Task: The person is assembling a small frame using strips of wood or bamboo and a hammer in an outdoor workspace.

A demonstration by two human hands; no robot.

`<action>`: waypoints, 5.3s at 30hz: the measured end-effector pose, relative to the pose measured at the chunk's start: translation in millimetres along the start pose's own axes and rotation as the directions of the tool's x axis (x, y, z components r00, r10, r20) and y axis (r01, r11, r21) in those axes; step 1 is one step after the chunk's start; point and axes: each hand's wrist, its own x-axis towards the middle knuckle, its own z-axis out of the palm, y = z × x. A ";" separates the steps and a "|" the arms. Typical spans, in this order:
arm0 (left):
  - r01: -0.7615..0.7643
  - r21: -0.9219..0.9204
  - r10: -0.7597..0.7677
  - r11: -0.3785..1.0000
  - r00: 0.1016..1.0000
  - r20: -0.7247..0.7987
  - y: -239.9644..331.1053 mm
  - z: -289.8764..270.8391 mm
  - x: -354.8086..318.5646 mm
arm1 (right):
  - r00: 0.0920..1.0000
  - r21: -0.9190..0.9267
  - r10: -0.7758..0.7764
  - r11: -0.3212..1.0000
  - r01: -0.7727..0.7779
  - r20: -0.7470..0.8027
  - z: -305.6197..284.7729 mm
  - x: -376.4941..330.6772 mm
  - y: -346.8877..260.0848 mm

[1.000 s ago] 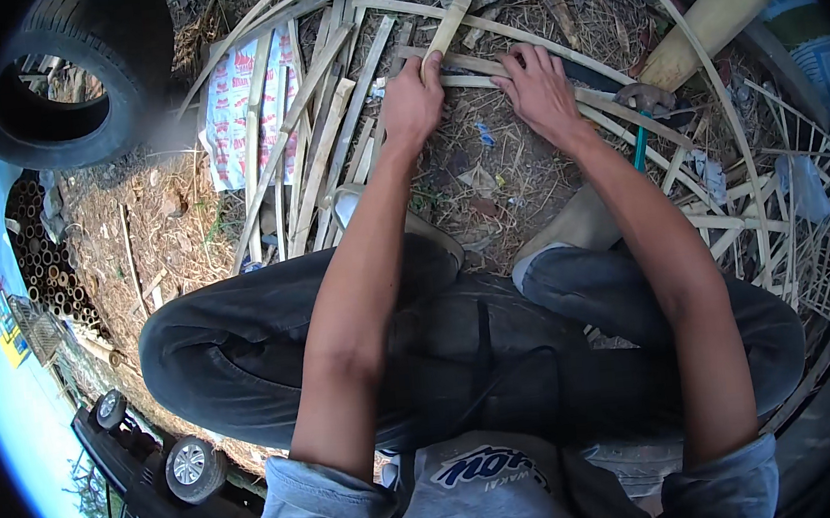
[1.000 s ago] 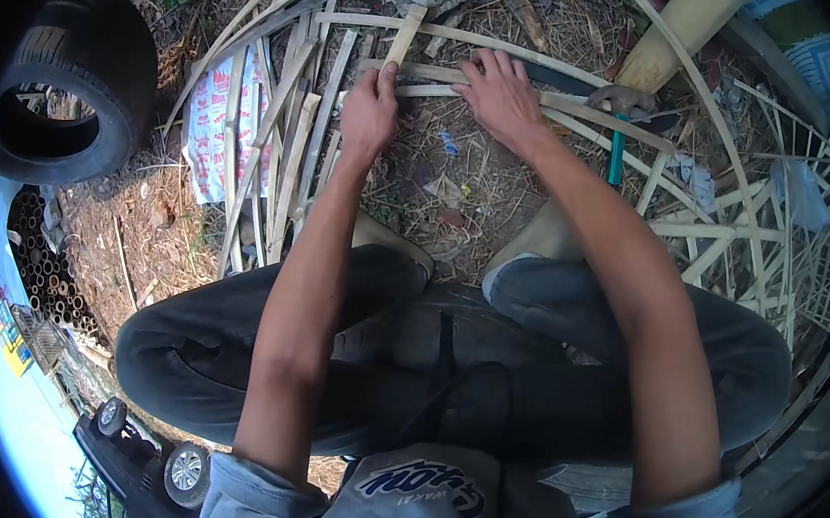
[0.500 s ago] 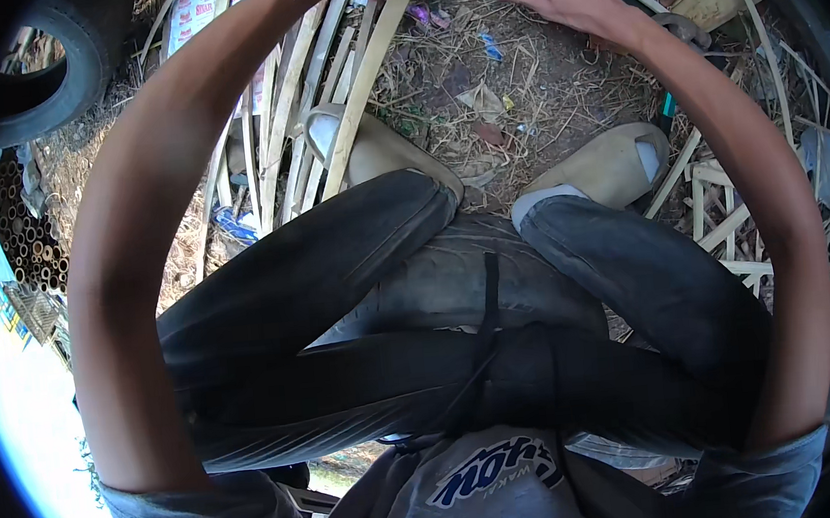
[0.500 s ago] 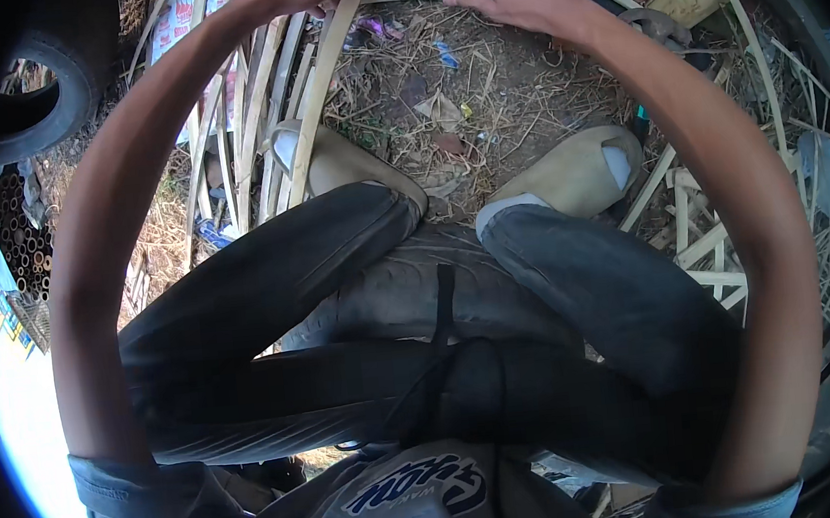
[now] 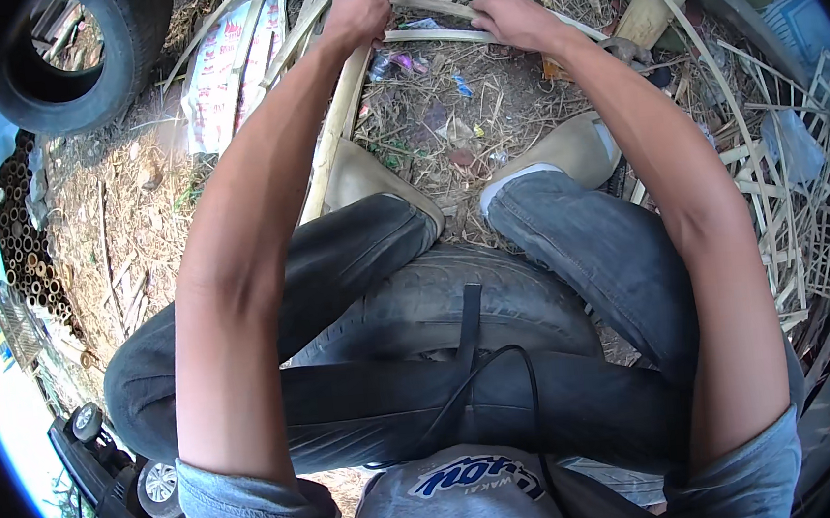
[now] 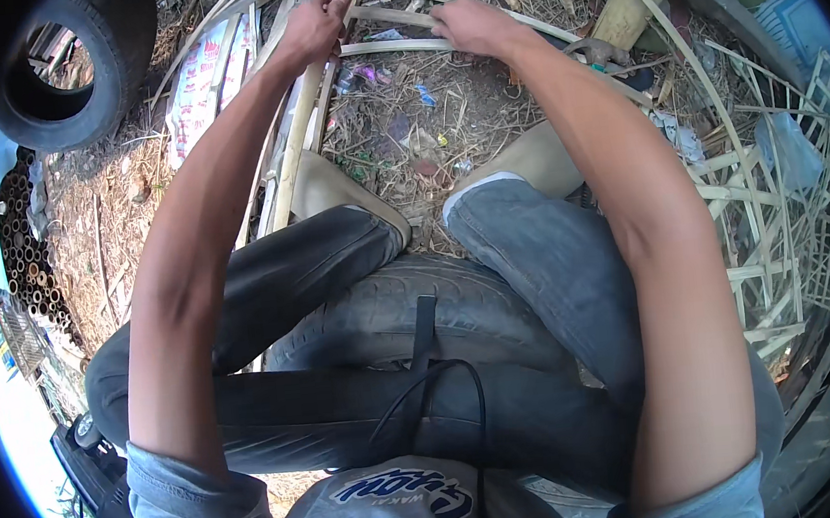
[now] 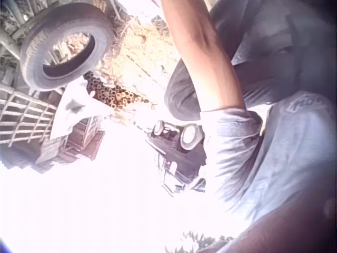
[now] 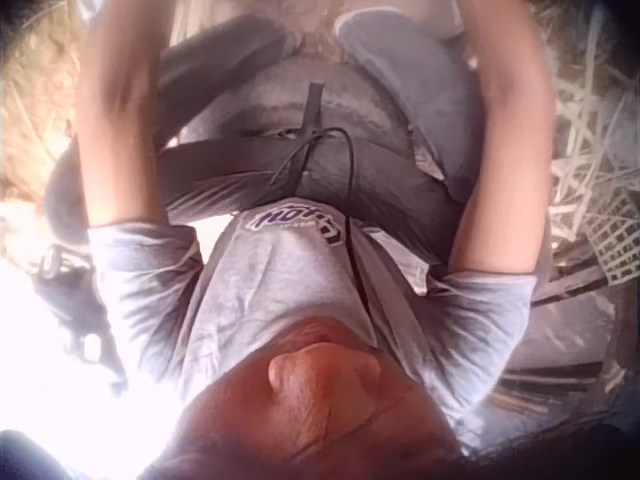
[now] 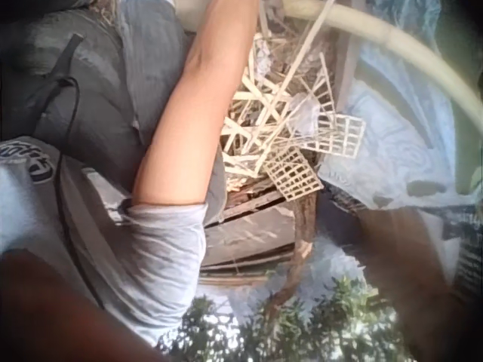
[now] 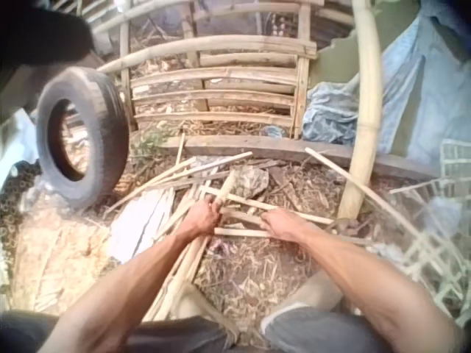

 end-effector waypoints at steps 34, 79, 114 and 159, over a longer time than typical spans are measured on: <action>0.009 0.015 -0.012 1.000 0.958 0.285 44.3 -76.5 14.4 | 0.988 -0.121 0.152 0.982 -0.147 0.031 23.0 -35.7 -53.1; 0.336 -0.180 -0.304 0.924 0.935 0.184 -60.5 47.2 -35.7 | 0.782 0.397 0.484 0.856 -0.331 -0.393 91.5 -72.1 -74.1; 0.075 -0.011 -0.075 0.997 0.997 0.028 -34.5 57.6 9.0 | 0.741 0.388 0.498 0.857 -0.340 -0.450 80.0 -60.9 -75.4; -0.226 0.033 0.228 0.974 0.957 -0.180 -64.1 81.6 -2.1 | 0.667 0.250 0.664 0.746 -0.617 -0.338 100.2 -58.9 -74.4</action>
